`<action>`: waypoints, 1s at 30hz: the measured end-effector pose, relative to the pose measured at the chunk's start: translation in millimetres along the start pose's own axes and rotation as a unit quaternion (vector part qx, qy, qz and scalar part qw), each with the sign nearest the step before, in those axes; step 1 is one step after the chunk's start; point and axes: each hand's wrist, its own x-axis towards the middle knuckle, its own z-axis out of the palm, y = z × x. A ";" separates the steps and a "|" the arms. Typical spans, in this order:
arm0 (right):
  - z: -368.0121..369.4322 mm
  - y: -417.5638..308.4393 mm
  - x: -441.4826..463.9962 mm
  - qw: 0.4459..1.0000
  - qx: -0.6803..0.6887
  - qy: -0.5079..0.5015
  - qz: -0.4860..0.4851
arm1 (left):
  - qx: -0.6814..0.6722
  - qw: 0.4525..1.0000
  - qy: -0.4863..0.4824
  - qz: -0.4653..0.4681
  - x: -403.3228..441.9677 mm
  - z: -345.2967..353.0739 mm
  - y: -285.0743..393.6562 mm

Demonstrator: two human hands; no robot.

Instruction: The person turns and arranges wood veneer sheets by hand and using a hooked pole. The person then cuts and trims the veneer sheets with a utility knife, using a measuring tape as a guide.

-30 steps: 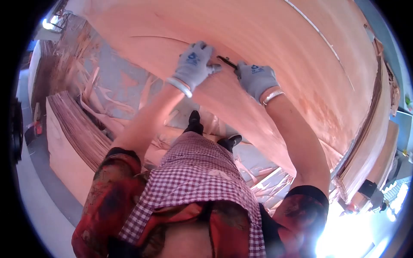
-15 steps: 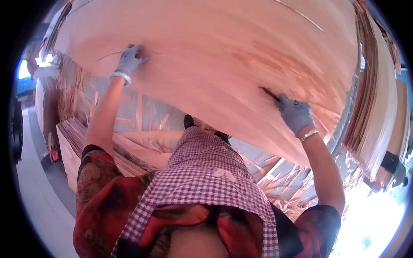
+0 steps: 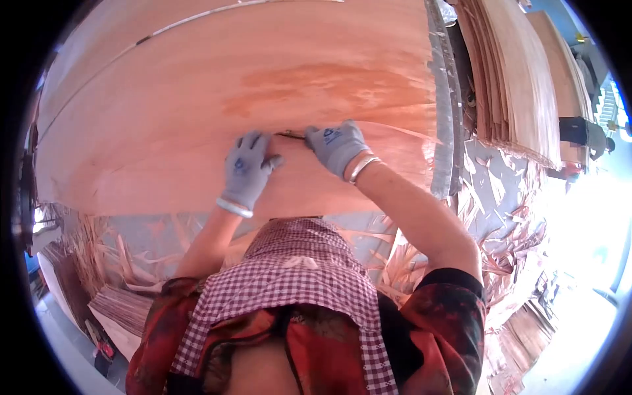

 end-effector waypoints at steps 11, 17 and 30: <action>20.1 139.4 -79.7 0.999 -0.001 -0.043 -0.014 | 0.120 0.992 -0.005 -0.046 -7.3 17.4 24.4; 49.2 249.6 -143.0 0.997 -0.038 -0.070 0.024 | 0.200 0.968 -0.074 -0.132 -2.9 17.0 46.5; 41.2 307.1 -200.7 0.972 0.222 0.005 0.081 | 0.221 0.943 -0.121 -0.217 8.1 10.2 74.1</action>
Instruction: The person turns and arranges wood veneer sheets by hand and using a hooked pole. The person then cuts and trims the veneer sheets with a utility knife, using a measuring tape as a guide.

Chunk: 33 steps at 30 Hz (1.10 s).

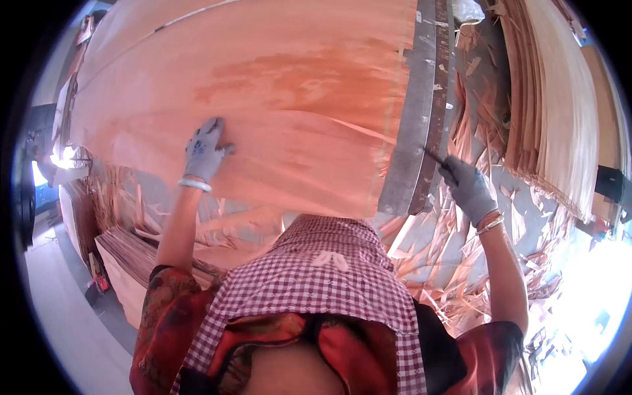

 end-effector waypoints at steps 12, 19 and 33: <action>-56.9 -99.0 156.6 0.954 0.097 0.279 -0.049 | -0.156 0.968 0.194 0.014 -4.2 28.2 -10.4; 20.7 -154.0 97.5 0.948 -0.066 0.214 -0.227 | -0.109 0.988 0.107 0.034 -3.4 24.4 -15.0; 57.8 -81.3 0.4 0.953 -0.029 0.178 -0.242 | -0.028 0.996 0.079 0.023 -3.6 37.3 -20.2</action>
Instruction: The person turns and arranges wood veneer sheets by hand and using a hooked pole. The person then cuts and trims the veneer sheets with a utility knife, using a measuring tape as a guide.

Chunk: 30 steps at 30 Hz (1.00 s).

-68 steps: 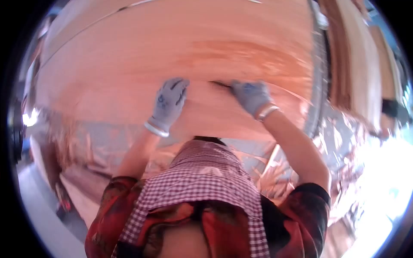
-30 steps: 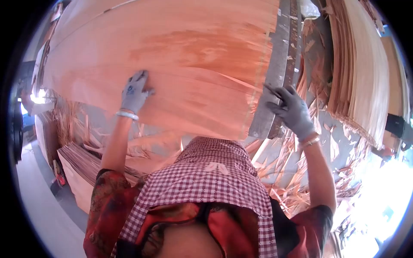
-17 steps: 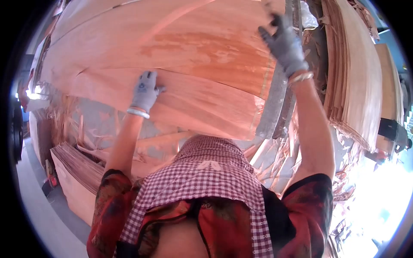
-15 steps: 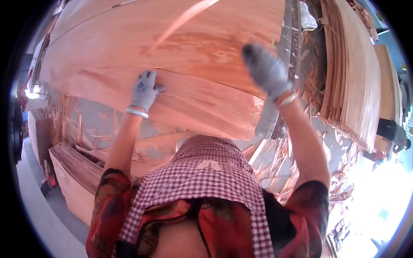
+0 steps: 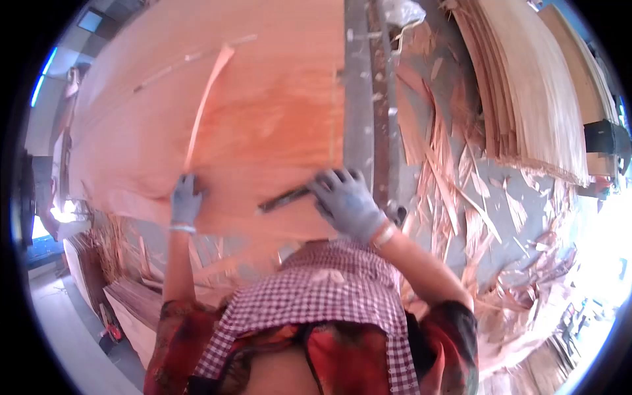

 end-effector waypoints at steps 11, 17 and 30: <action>-89.7 239.7 -257.7 0.876 0.354 -0.033 0.326 | -0.029 0.990 0.098 0.093 28.6 -50.5 313.7; -310.4 251.1 -155.0 0.913 0.405 0.051 0.009 | -0.024 0.985 0.059 0.162 41.8 -39.8 433.1; -390.4 236.0 5.8 0.752 0.488 -0.147 -0.418 | -0.070 0.959 0.204 0.185 169.7 3.2 484.9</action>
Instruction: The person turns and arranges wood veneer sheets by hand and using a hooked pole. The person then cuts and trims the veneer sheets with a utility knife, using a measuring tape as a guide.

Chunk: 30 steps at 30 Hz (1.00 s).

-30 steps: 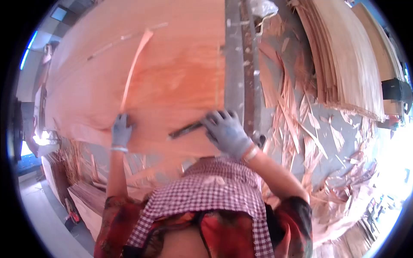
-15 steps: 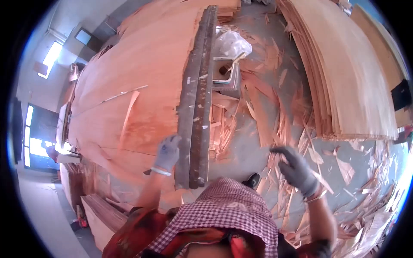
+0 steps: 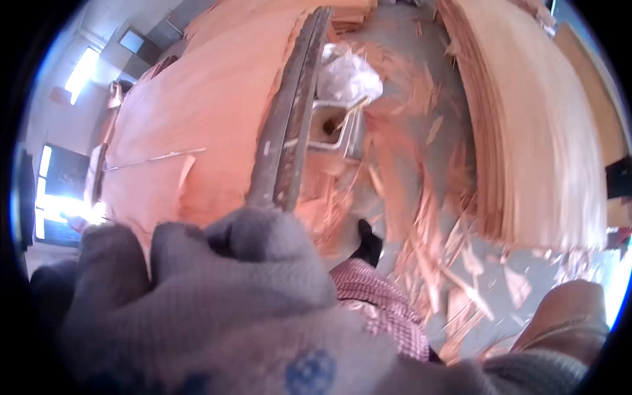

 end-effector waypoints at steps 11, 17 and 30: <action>-172.3 32.4 6.5 0.986 -0.025 0.095 0.135 | -0.078 0.991 -0.019 -0.105 109.7 -8.4 -17.0; -285.4 181.0 -111.0 0.774 -0.173 0.181 0.582 | -0.097 0.975 0.000 -0.199 123.3 -21.5 -5.9; -397.0 476.9 -183.6 0.714 -0.497 0.034 0.492 | -0.207 0.930 -0.131 -0.275 242.1 29.6 26.3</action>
